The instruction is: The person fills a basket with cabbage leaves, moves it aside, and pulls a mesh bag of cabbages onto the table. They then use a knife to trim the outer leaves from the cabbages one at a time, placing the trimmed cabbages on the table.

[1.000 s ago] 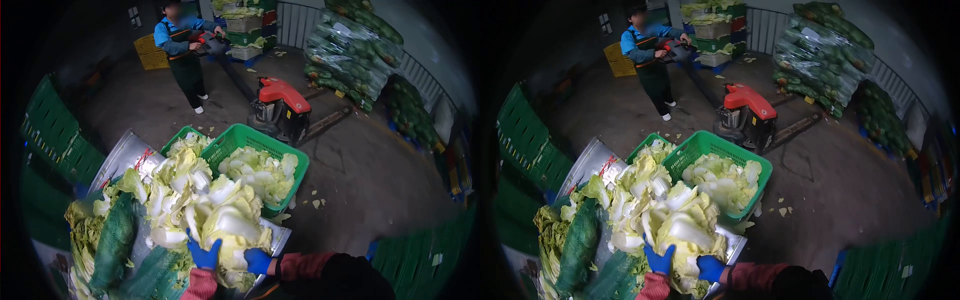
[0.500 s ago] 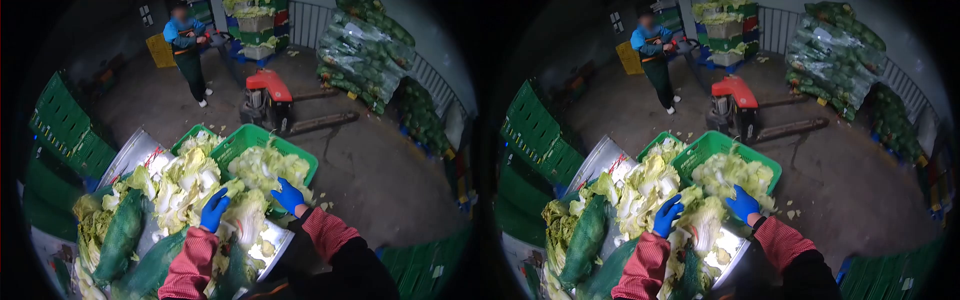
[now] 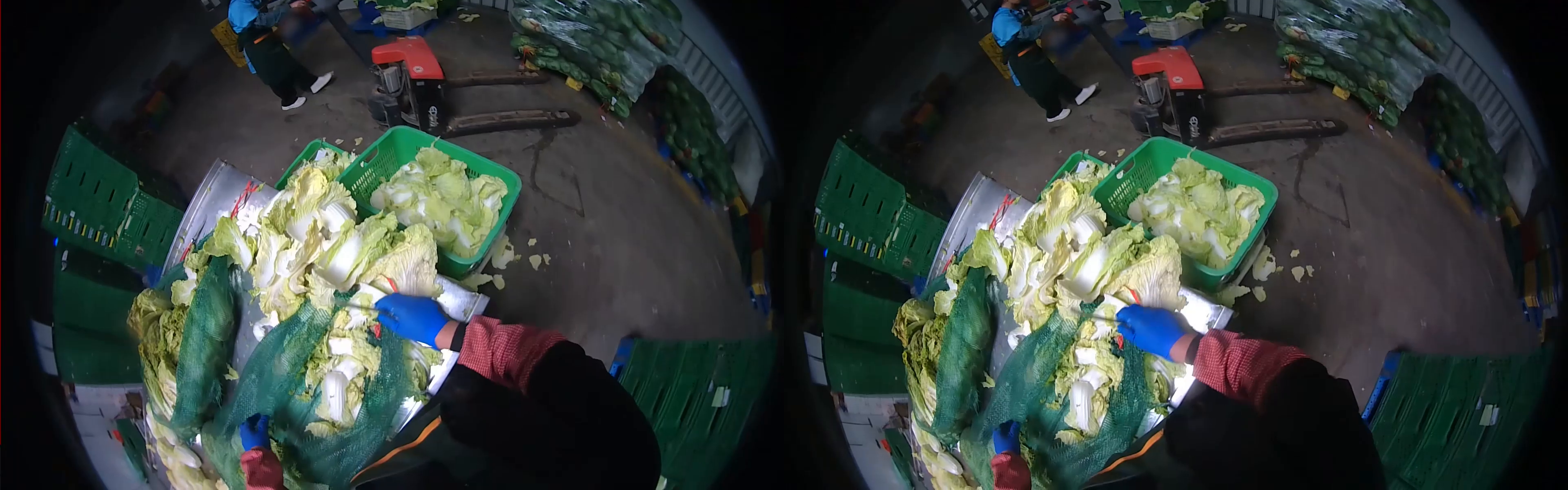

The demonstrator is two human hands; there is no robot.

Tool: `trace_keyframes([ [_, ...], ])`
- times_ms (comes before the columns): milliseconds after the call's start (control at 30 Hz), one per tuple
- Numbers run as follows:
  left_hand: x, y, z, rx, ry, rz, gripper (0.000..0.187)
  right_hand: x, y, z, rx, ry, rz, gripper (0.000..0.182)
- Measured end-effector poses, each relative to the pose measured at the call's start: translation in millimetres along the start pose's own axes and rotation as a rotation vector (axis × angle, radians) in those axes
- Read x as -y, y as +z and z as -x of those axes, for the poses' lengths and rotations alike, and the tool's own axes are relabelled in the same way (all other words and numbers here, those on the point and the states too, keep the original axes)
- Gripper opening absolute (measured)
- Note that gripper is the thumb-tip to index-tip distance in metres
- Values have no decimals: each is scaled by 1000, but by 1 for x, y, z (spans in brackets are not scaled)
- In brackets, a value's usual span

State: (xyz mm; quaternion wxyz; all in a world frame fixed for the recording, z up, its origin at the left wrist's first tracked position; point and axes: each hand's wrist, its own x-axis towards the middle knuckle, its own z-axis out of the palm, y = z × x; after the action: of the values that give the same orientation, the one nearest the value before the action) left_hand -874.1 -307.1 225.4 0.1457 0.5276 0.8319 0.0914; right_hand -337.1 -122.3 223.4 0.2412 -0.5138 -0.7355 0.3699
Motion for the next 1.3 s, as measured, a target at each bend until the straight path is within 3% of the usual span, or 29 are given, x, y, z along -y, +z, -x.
trace_keyframes([
  [67, 44, 8, 15, -40, -163, -97, 46, 13, 35, 11, 27, -116, 6, 24],
  [133, 57, 12, 22, -69, -251, -199, 53, 32, 41, 27, 156, -81, 106, 22],
  [167, 60, 6, 24, -27, -297, -201, 58, 23, 60, 35, 70, -169, 102, 22],
  [233, 73, -2, 23, -109, -229, -176, 57, 9, 69, 43, 49, -256, 134, 23],
  [467, 53, -12, 29, -228, -79, -239, 62, 7, 37, 69, 232, -137, 375, 40],
  [533, 38, 1, 26, -308, 130, -239, 61, 5, 40, 67, 186, -132, 353, 40],
  [633, -27, 6, 40, -142, 267, 6, 61, 6, 43, 67, 96, -157, 293, 37],
  [667, -51, 0, 46, 5, 223, 46, 62, 6, 46, 66, 95, -187, 263, 36],
  [733, -51, 10, 59, 50, 238, -71, 65, 9, 48, 69, 79, -150, 123, 34],
  [800, -50, 3, 86, -35, 230, -2, 60, -4, 56, 68, 47, -218, 138, 37],
  [900, -42, -10, 116, -29, 94, -79, 62, 17, 53, 69, 113, -77, 157, 35],
  [1000, -38, -26, 143, 201, -155, -65, 59, 4, 59, 69, 107, -74, 174, 35],
  [1033, -30, -20, 146, 362, -259, -70, 57, 7, 59, 69, 140, -21, 150, 36],
  [1133, -21, -17, 169, 742, -334, -109, 54, 1, 64, 69, 53, -121, 76, 34],
  [1167, -18, -18, 172, 740, -378, -151, 53, 1, 64, 69, 57, -139, 106, 34],
  [1300, -3, -42, 138, 121, -355, 79, 42, -4, 65, 70, 54, -113, 136, 33],
])
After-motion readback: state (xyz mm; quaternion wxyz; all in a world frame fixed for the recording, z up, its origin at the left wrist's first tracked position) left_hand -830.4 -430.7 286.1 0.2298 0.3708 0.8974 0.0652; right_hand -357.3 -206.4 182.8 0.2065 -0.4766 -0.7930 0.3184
